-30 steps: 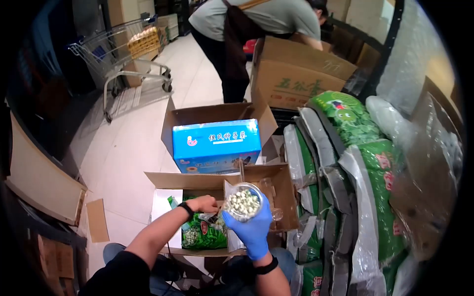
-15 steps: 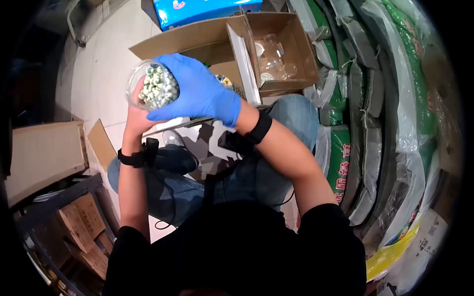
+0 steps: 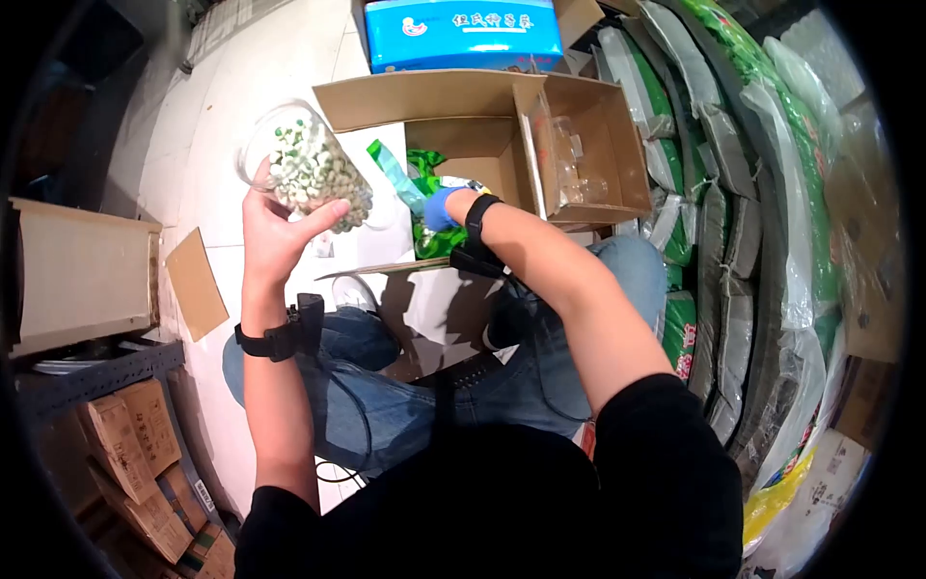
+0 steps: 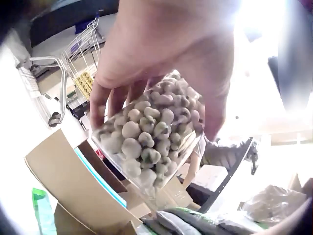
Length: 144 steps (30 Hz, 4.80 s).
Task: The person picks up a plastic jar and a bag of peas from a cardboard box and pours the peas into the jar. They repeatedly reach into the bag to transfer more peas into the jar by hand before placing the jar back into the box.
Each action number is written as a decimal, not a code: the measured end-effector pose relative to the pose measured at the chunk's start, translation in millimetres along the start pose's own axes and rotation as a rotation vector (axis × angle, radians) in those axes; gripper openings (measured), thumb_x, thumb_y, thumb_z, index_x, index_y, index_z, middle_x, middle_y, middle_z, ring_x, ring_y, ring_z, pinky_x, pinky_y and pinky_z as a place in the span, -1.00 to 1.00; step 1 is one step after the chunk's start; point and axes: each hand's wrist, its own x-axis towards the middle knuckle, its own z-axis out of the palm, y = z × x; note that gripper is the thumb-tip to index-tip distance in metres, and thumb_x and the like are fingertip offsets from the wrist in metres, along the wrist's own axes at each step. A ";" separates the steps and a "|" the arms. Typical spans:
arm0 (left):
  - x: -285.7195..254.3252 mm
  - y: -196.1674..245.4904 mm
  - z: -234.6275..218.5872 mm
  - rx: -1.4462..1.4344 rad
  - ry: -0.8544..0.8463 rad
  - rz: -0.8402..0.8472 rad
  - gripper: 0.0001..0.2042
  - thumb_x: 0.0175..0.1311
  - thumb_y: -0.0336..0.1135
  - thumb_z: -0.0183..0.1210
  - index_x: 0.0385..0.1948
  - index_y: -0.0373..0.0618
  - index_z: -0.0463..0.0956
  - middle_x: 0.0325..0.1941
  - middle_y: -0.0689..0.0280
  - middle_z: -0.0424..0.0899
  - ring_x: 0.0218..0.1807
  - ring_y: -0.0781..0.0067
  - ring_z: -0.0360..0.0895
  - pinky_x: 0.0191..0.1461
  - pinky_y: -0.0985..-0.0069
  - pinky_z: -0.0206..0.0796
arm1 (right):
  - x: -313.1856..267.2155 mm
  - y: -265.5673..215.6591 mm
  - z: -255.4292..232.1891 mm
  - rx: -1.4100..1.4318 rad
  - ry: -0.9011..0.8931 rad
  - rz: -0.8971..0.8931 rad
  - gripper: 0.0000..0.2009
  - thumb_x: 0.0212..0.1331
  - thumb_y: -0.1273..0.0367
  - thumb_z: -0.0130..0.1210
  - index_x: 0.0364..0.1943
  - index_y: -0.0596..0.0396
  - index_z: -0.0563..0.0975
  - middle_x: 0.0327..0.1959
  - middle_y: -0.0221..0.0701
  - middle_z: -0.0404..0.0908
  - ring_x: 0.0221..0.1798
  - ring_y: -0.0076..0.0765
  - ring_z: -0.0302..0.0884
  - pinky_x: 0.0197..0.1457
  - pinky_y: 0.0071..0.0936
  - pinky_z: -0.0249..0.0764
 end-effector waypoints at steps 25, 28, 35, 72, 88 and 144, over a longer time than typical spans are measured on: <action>28.7 -36.4 -6.4 0.291 0.218 -0.008 -0.29 -0.25 -0.19 0.57 0.01 -0.31 0.44 -0.14 0.15 0.70 -0.13 0.40 0.67 -0.03 0.48 0.50 | 46.6 59.4 68.3 0.428 0.062 -0.100 -0.39 0.24 -0.11 0.06 0.17 0.05 0.45 0.08 -0.09 0.57 0.11 0.01 0.50 0.24 -0.21 0.35; 36.3 -62.0 -11.1 0.254 0.272 -0.056 -0.25 -0.27 -0.17 0.57 0.04 -0.29 0.43 -0.12 0.17 0.69 -0.13 0.39 0.66 -0.03 0.48 0.50 | 45.7 61.9 66.7 0.379 0.030 -0.131 -0.39 0.24 -0.11 0.07 0.16 0.07 0.46 0.07 -0.09 0.57 0.11 0.00 0.50 0.24 -0.22 0.35; 24.9 -138.9 -67.4 0.447 0.269 -0.172 -0.20 -0.26 -0.24 0.58 0.10 -0.32 0.36 -0.05 0.15 0.64 -0.04 0.41 0.62 0.02 0.46 0.49 | 28.8 67.1 71.2 0.620 0.073 -0.147 -0.27 0.14 -0.14 0.13 0.23 0.14 0.42 0.15 -0.08 0.54 0.21 -0.03 0.46 0.29 -0.26 0.31; 4.4 -190.3 -42.0 0.662 0.080 -0.235 -0.17 -0.35 -0.14 0.55 0.07 -0.31 0.36 -0.08 0.15 0.69 -0.03 0.35 0.66 0.09 0.48 0.47 | 63.5 70.9 94.9 0.563 0.039 -0.159 -0.31 0.09 -0.13 0.16 0.10 0.20 0.50 0.04 -0.04 0.60 0.10 0.08 0.54 0.17 -0.21 0.40; 11.0 -39.8 -4.7 0.251 0.063 -0.167 -0.09 -0.26 -0.40 0.56 0.19 -0.48 0.17 -0.07 0.13 0.66 -0.07 0.40 0.65 0.07 0.47 0.51 | 18.7 49.7 49.5 0.096 0.274 -0.021 -0.71 0.11 0.30 0.00 -0.28 0.21 0.66 -0.26 0.03 0.65 -0.17 0.12 0.64 -0.04 -0.15 0.53; 24.4 -49.0 128.1 0.791 -0.221 -0.289 -0.37 -0.31 -0.09 0.40 -0.15 -0.25 0.39 -0.34 -0.05 0.67 -0.22 -0.18 0.63 -0.11 0.11 0.49 | -158.8 -17.8 -107.8 1.333 0.955 -0.424 -0.79 0.28 0.32 0.01 -0.44 0.16 0.51 -0.55 -0.43 0.52 -0.50 -0.58 0.52 -0.51 -0.64 0.38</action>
